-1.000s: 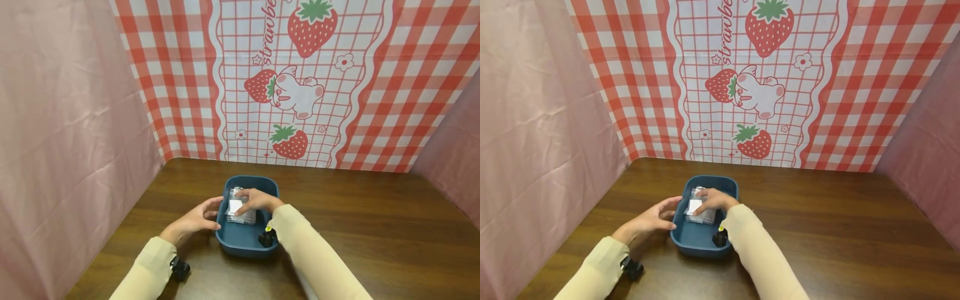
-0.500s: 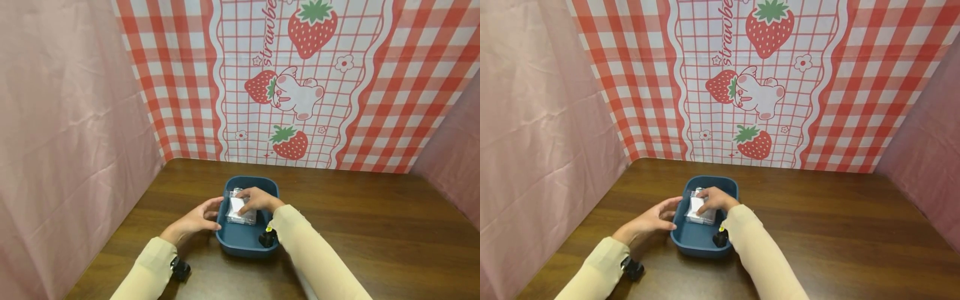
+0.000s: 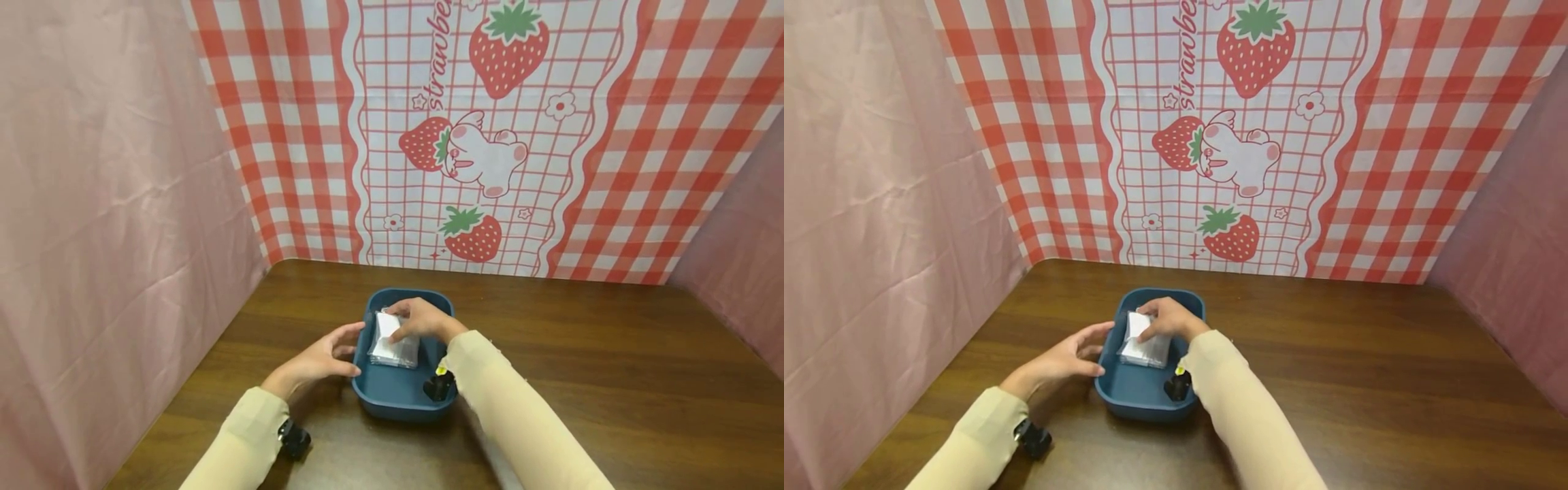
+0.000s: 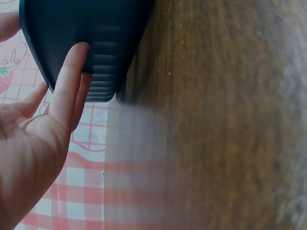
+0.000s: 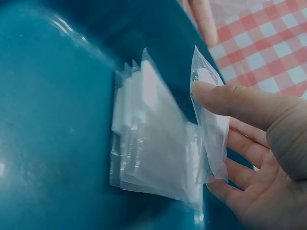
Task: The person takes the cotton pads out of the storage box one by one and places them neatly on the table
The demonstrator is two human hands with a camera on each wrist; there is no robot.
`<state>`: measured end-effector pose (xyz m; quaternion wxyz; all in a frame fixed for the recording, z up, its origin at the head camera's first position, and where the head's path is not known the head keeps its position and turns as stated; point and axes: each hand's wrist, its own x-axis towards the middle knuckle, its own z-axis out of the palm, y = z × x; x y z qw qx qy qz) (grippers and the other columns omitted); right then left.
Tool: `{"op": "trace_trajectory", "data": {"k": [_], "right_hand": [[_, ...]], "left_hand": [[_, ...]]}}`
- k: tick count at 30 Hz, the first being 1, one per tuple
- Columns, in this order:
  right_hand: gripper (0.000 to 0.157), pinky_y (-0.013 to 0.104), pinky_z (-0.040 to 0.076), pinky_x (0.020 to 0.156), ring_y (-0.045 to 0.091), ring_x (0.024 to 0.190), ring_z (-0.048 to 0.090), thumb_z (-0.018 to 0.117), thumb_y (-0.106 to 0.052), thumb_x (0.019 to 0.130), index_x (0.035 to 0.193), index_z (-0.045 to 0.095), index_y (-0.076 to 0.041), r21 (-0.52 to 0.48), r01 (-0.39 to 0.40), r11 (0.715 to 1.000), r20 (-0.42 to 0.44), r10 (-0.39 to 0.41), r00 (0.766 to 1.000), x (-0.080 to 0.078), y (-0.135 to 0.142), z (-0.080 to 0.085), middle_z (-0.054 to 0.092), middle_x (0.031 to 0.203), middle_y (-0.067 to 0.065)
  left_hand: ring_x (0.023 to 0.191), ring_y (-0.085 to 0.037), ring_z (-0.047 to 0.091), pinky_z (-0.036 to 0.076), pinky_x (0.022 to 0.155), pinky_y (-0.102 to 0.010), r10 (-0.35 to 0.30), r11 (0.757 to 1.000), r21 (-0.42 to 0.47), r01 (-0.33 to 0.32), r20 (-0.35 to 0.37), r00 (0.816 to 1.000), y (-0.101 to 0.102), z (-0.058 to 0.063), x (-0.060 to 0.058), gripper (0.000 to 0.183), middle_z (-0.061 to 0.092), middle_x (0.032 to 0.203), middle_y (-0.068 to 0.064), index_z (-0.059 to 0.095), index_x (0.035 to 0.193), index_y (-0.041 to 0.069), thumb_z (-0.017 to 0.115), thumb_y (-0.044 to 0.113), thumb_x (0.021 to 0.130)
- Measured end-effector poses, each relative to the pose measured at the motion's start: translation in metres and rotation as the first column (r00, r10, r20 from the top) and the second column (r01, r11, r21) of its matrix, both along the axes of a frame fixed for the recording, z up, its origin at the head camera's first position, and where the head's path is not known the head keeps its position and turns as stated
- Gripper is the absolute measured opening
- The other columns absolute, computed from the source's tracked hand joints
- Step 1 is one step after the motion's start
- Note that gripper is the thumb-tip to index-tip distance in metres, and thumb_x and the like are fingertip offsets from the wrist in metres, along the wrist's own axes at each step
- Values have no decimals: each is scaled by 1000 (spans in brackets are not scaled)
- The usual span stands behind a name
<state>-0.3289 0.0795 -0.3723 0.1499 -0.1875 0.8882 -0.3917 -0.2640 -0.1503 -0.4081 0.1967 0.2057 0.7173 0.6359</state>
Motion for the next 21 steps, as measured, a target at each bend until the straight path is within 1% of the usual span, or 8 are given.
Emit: {"op": "trace_trajectory", "data": {"k": [5, 10, 14, 21], "right_hand": [[51, 36, 43, 88, 20, 106, 54, 81, -13, 70, 117, 63, -9, -21, -18, 1000, -28, 17, 999, 3, 3, 10, 62, 116, 5], [54, 38, 42, 91, 23, 114, 51, 80, -11, 71, 121, 61, -7, -41, -35, 999, -40, 34, 999, 5, 6, 17, 60, 120, 7], [56, 41, 39, 95, 25, 118, 49, 81, -13, 71, 123, 60, -8, -25, -24, 999, -66, 23, 998, 8, 9, 22, 59, 122, 7], [58, 41, 40, 94, 27, 116, 51, 81, -12, 69, 123, 60, -6, -41, -4, 999, -122, -1, 993, 13, 20, 31, 59, 121, 8]], "left_hand": [[119, -39, 40, 48, 78, -35, 9, 1000, -1, -9, 5, 1000, 0, 1, 1, 79, 32, 140, -26, 25, 144, 1, 65, -5, 76], [120, -39, 40, 48, 79, -35, 12, 1000, 10, -12, 7, 1000, 0, 1, 2, 80, 31, 141, -25, 24, 145, 1, 64, -5, 76], [119, -38, 40, 47, 79, -34, 10, 1000, 10, -10, 2, 1000, 0, 0, 2, 80, 29, 142, -26, 23, 145, 0, 64, -5, 76], [119, -37, 41, 48, 80, -36, 12, 1000, 0, -12, -3, 1000, 0, 1, 2, 80, 30, 141, -26, 25, 144, 0, 66, -4, 76]]}}
